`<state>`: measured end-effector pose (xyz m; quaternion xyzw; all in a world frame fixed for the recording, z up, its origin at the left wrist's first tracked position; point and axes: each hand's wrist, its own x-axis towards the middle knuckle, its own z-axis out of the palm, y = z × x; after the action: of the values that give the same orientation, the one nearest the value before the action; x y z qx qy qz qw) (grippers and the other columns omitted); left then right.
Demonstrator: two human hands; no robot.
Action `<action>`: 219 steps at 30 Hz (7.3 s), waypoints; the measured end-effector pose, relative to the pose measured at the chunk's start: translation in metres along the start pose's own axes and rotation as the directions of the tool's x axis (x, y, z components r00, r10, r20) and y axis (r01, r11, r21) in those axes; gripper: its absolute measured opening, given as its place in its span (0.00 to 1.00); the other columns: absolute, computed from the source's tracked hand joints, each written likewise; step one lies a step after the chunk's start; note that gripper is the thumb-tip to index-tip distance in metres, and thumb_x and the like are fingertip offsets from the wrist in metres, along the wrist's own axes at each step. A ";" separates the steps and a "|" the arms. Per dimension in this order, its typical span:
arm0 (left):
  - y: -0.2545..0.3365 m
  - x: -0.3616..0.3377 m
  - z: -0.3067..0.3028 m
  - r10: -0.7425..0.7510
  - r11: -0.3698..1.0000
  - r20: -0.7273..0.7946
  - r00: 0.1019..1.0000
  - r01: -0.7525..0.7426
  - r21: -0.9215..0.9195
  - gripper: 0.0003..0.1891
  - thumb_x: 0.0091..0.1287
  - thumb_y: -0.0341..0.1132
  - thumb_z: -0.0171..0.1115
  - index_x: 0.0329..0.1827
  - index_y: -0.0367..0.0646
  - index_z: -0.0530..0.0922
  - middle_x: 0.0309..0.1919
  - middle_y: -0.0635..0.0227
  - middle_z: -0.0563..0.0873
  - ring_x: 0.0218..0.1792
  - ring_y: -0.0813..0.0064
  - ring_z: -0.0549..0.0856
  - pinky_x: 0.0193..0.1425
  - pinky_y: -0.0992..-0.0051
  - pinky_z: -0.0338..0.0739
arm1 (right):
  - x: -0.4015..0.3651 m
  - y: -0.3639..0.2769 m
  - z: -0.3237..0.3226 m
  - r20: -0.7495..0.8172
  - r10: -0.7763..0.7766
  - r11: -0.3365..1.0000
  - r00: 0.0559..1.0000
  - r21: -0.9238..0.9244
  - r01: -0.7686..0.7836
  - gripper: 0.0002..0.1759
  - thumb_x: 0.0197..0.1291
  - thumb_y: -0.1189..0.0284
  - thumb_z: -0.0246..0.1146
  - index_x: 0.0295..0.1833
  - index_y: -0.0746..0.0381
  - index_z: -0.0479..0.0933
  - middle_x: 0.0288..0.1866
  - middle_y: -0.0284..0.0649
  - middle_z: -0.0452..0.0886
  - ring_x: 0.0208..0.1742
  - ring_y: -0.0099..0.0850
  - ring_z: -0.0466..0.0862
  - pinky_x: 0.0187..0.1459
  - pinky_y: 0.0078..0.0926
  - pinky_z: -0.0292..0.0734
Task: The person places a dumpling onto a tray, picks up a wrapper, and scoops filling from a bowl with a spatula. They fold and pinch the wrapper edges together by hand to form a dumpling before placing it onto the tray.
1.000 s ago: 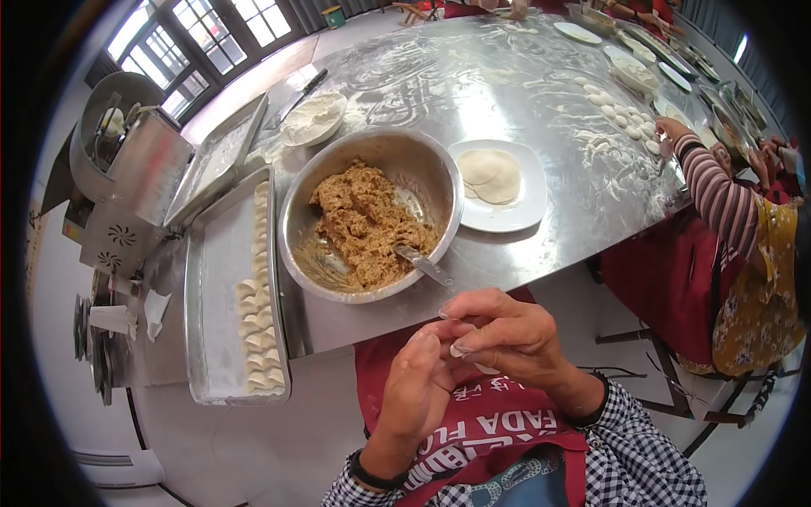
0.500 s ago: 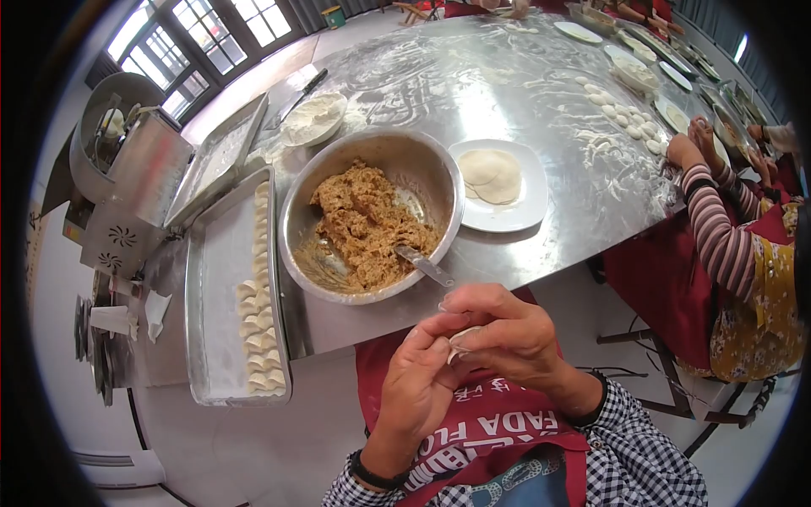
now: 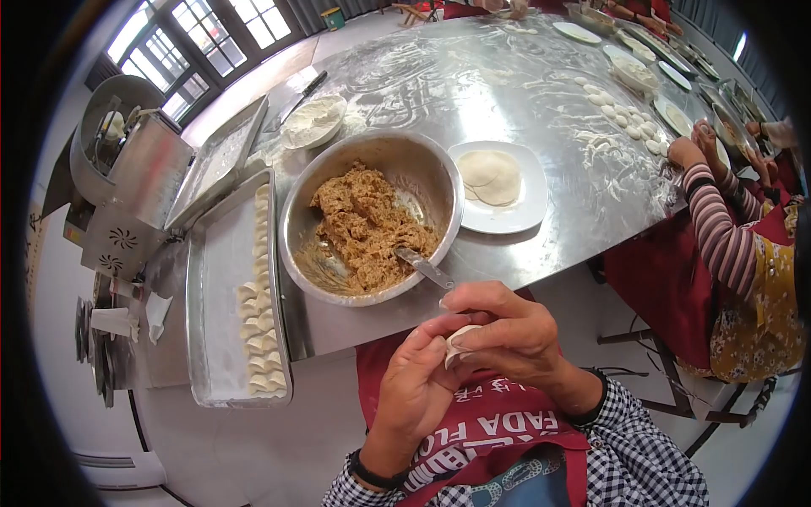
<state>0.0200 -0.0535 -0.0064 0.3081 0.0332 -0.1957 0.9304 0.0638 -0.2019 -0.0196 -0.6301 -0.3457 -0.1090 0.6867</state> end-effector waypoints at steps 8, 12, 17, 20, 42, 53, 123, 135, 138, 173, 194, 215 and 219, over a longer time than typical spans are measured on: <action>0.001 0.000 0.002 -0.009 0.999 -0.037 0.999 0.007 -0.042 0.17 0.70 0.32 0.42 0.58 0.32 0.65 0.53 0.56 0.74 0.53 0.68 0.76 0.60 0.67 0.71 | 0.002 0.003 0.003 -0.021 -0.088 0.995 0.996 0.036 0.089 0.07 0.48 0.79 0.65 0.36 0.66 0.79 0.50 0.50 0.76 0.47 0.38 0.78 0.44 0.28 0.75; 0.002 0.001 -0.002 -0.018 0.999 -0.012 1.000 0.018 -0.036 0.16 0.70 0.32 0.43 0.58 0.33 0.65 0.53 0.58 0.74 0.54 0.69 0.75 0.60 0.66 0.71 | 0.004 0.006 0.001 0.003 -0.158 0.986 0.987 -0.045 0.158 0.10 0.45 0.79 0.69 0.36 0.66 0.79 0.49 0.51 0.76 0.49 0.38 0.77 0.37 0.23 0.75; 0.004 0.001 0.005 0.006 0.993 -0.023 1.000 -0.009 -0.119 0.16 0.69 0.33 0.45 0.57 0.34 0.66 0.52 0.58 0.74 0.53 0.69 0.76 0.58 0.67 0.73 | 0.013 0.006 -0.001 0.069 -0.274 0.955 0.959 -0.102 0.280 0.09 0.46 0.75 0.68 0.34 0.67 0.79 0.48 0.51 0.77 0.48 0.41 0.78 0.43 0.29 0.76; 0.009 0.002 0.006 -0.010 0.994 -0.020 1.000 0.007 -0.110 0.17 0.70 0.34 0.44 0.57 0.34 0.65 0.51 0.60 0.74 0.53 0.71 0.76 0.58 0.68 0.73 | 0.018 -0.001 0.005 0.018 -0.244 0.963 0.969 -0.112 0.245 0.08 0.45 0.78 0.65 0.33 0.68 0.78 0.44 0.46 0.80 0.47 0.41 0.78 0.48 0.32 0.73; 0.009 -0.007 0.018 -0.055 0.972 -0.092 0.994 0.033 -0.231 0.20 0.71 0.41 0.44 0.62 0.43 0.62 0.54 0.65 0.72 0.51 0.75 0.75 0.53 0.74 0.73 | 0.027 -0.007 0.011 0.130 -0.397 0.868 0.908 -0.269 0.418 0.16 0.57 0.65 0.60 0.37 0.70 0.77 0.44 0.49 0.80 0.46 0.46 0.79 0.44 0.37 0.74; 0.005 -0.006 0.013 0.000 0.964 -0.028 1.000 -0.007 -0.265 0.16 0.69 0.35 0.48 0.57 0.38 0.67 0.52 0.64 0.74 0.50 0.74 0.76 0.53 0.72 0.74 | 0.022 -0.002 0.007 0.105 -0.307 0.936 0.946 -0.146 0.320 0.13 0.47 0.74 0.66 0.38 0.68 0.78 0.50 0.51 0.76 0.50 0.43 0.77 0.47 0.33 0.73; -0.003 0.002 0.010 -0.162 0.973 0.000 0.987 0.159 0.167 0.24 0.72 0.43 0.37 0.64 0.34 0.58 0.59 0.59 0.69 0.59 0.68 0.71 0.62 0.64 0.67 | 0.001 0.006 -0.021 0.354 -0.012 0.995 0.935 -0.085 0.045 0.11 0.40 0.74 0.70 0.33 0.62 0.78 0.52 0.44 0.75 0.53 0.38 0.75 0.51 0.31 0.71; -0.003 0.004 0.008 -0.207 0.963 0.007 0.978 0.203 0.176 0.24 0.72 0.44 0.37 0.62 0.32 0.60 0.56 0.58 0.71 0.56 0.67 0.74 0.59 0.66 0.70 | -0.004 0.008 -0.022 0.366 0.112 0.992 0.924 0.020 -0.128 0.11 0.43 0.73 0.70 0.35 0.63 0.79 0.54 0.46 0.73 0.54 0.37 0.74 0.51 0.30 0.71; -0.003 0.004 0.003 -0.232 0.953 0.005 0.973 0.227 0.199 0.24 0.72 0.44 0.37 0.62 0.32 0.60 0.56 0.58 0.71 0.56 0.67 0.74 0.59 0.66 0.71 | -0.003 0.007 -0.021 0.357 0.147 0.983 0.923 0.054 -0.177 0.11 0.43 0.72 0.70 0.34 0.62 0.80 0.55 0.46 0.72 0.54 0.38 0.74 0.50 0.31 0.71; 0.002 0.005 0.008 -0.068 0.988 -0.028 0.997 0.072 0.137 0.24 0.72 0.44 0.32 0.60 0.33 0.62 0.56 0.59 0.72 0.57 0.68 0.72 0.62 0.65 0.66 | -0.002 0.004 -0.008 0.143 0.089 0.981 0.986 0.156 -0.111 0.12 0.41 0.80 0.68 0.35 0.67 0.77 0.56 0.47 0.72 0.50 0.38 0.79 0.50 0.29 0.74; 0.002 0.006 0.015 0.095 0.995 -0.075 0.993 -0.094 0.013 0.22 0.72 0.46 0.33 0.59 0.39 0.63 0.55 0.61 0.72 0.56 0.70 0.73 0.60 0.67 0.67 | 0.019 0.008 0.008 0.076 -0.328 0.876 0.942 -0.350 0.333 0.10 0.44 0.76 0.64 0.35 0.67 0.77 0.41 0.43 0.81 0.47 0.42 0.79 0.45 0.34 0.73; 0.001 0.008 0.005 0.055 0.967 0.014 0.998 -0.049 -0.248 0.20 0.72 0.44 0.36 0.59 0.41 0.64 0.55 0.62 0.73 0.56 0.69 0.73 0.58 0.68 0.70 | 0.018 0.011 0.013 -0.008 -0.344 0.868 0.939 -0.383 0.315 0.12 0.51 0.68 0.63 0.36 0.67 0.78 0.44 0.43 0.80 0.48 0.41 0.78 0.46 0.36 0.73; -0.001 0.009 0.004 0.078 0.946 -0.006 0.997 -0.076 -0.316 0.20 0.72 0.44 0.36 0.60 0.42 0.63 0.56 0.63 0.72 0.57 0.69 0.73 0.60 0.68 0.70 | 0.019 0.014 0.016 0.018 -0.395 0.833 0.919 -0.415 0.366 0.11 0.50 0.68 0.64 0.35 0.65 0.78 0.45 0.43 0.80 0.49 0.41 0.78 0.46 0.36 0.73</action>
<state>0.0277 -0.0590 -0.0055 0.1556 0.0490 -0.1525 0.9747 0.0810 -0.1791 -0.0193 -0.6744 -0.4097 -0.3349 0.5149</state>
